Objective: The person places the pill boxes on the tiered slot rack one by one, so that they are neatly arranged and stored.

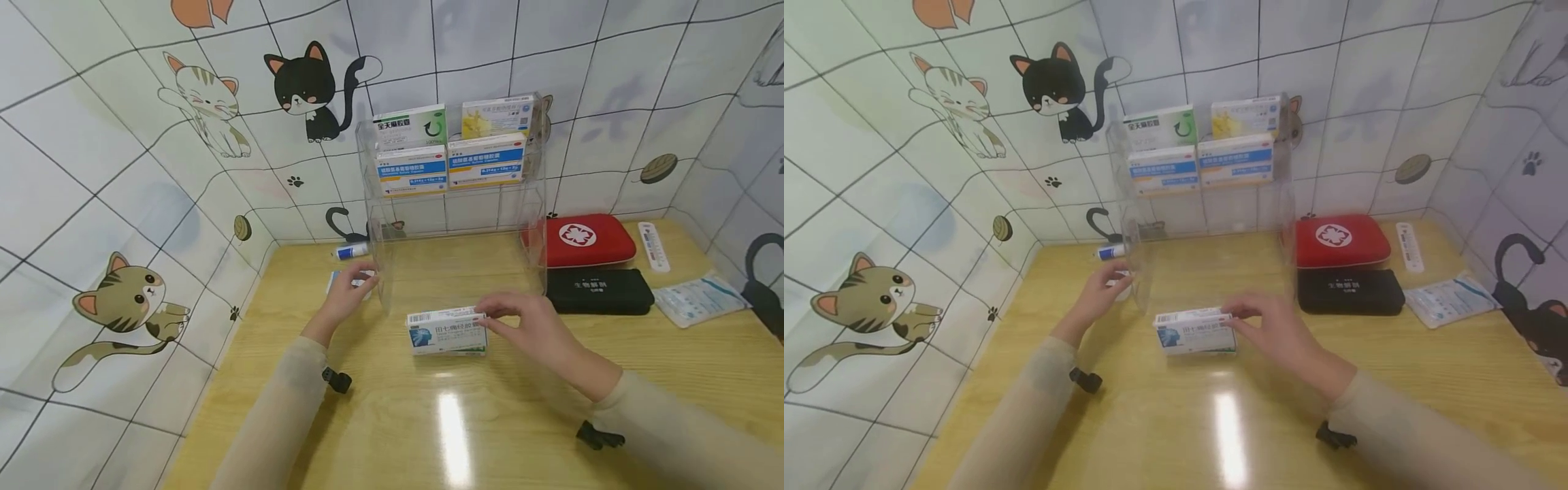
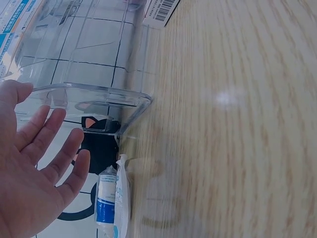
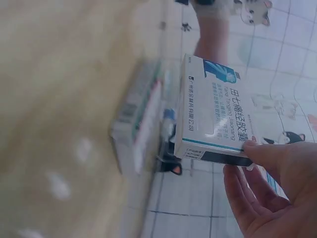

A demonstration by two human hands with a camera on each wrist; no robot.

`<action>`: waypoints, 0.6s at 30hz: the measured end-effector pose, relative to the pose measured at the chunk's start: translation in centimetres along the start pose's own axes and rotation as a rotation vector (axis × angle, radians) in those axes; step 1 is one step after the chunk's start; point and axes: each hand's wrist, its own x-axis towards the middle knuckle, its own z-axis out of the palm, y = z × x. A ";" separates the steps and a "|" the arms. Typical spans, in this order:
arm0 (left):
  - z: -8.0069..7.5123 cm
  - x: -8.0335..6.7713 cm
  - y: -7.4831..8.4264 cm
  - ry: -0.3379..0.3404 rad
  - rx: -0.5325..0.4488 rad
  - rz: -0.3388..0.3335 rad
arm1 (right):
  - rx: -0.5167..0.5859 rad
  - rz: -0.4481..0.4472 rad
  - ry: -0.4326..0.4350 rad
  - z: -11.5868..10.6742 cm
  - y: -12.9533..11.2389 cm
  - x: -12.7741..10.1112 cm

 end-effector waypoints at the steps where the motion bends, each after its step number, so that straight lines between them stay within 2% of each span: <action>1: 0.0 0.0 -0.1 0.002 0.000 0.002 | -0.010 0.002 0.016 -0.3 -0.1 0.6; 6: 0.0 -0.1 0.0 0.001 -0.003 -0.005 | -0.019 -0.001 0.131 -1.4 -0.1 4.2; 11: 0.1 -0.1 0.0 -0.015 -0.022 -0.010 | -0.008 -0.061 0.254 -2.5 0.0 8.2; 18: 0.0 -0.2 -0.2 -0.018 -0.026 -0.019 | -0.006 -0.052 0.318 -3.5 0.0 13.4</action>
